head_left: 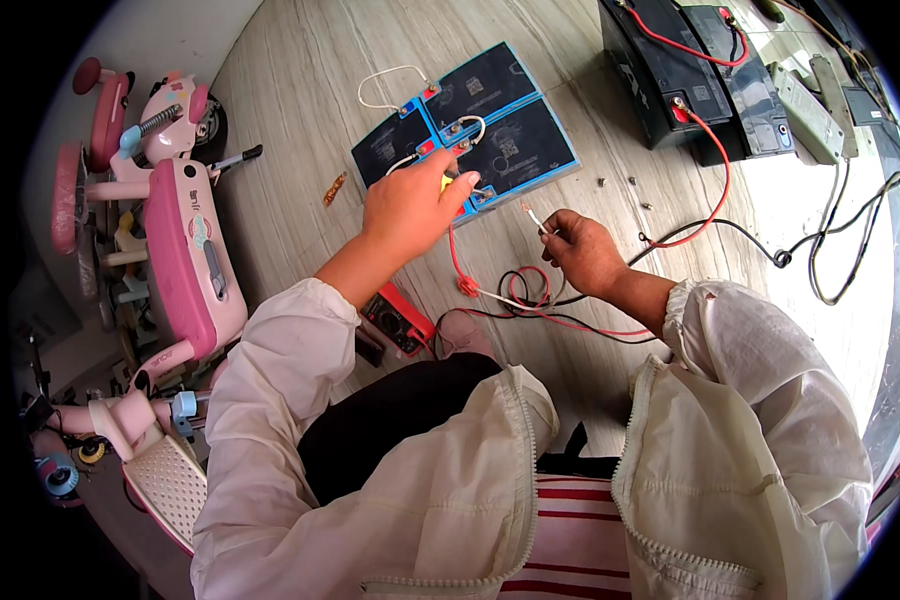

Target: The person connects wires to a blue battery pack using a screwdriver, then plugs a charger into a power strip and measures the voltage with a multimeter.

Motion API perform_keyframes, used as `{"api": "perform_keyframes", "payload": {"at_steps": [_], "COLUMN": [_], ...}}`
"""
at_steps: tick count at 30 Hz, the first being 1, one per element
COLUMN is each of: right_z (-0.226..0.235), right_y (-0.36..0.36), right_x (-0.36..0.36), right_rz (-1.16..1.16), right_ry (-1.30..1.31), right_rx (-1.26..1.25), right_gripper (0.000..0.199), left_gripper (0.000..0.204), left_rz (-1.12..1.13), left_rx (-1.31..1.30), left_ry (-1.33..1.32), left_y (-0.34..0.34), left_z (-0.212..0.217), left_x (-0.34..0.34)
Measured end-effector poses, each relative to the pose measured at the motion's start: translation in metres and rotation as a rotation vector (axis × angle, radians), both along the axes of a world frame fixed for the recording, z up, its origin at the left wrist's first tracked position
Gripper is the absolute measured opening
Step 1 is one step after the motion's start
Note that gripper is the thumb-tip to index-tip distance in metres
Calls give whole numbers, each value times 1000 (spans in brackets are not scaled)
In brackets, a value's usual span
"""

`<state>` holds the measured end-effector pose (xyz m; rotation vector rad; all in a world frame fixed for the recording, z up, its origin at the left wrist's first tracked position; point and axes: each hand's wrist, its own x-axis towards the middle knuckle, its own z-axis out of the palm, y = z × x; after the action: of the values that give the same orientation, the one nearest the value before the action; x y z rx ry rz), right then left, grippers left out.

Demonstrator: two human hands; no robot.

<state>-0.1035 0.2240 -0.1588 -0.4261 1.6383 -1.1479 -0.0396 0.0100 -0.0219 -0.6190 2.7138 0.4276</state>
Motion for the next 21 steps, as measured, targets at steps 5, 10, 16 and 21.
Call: {"api": "perform_keyframes", "payload": {"at_steps": [5,10,16,21], "right_z": [-2,-2,-2,-1], "right_y": [0,0,1,-1], "right_x": [1,1,0,1], "right_rz": [3,-1,-5,-7], "right_ry": [18,11,11,4], "right_rx": [-19,-22,-12,-23], "right_gripper": [12,12,12,12], "left_gripper": [28,30,28,26], "left_rz": [-53,1,73,-40], "left_rx": [-20,31,-60,61], "left_ry": [200,126,-58,288], "left_y": [-7,0,2,-7], "left_z": [-10,-5,6,-14], "left_x": [9,5,-2,11]}}
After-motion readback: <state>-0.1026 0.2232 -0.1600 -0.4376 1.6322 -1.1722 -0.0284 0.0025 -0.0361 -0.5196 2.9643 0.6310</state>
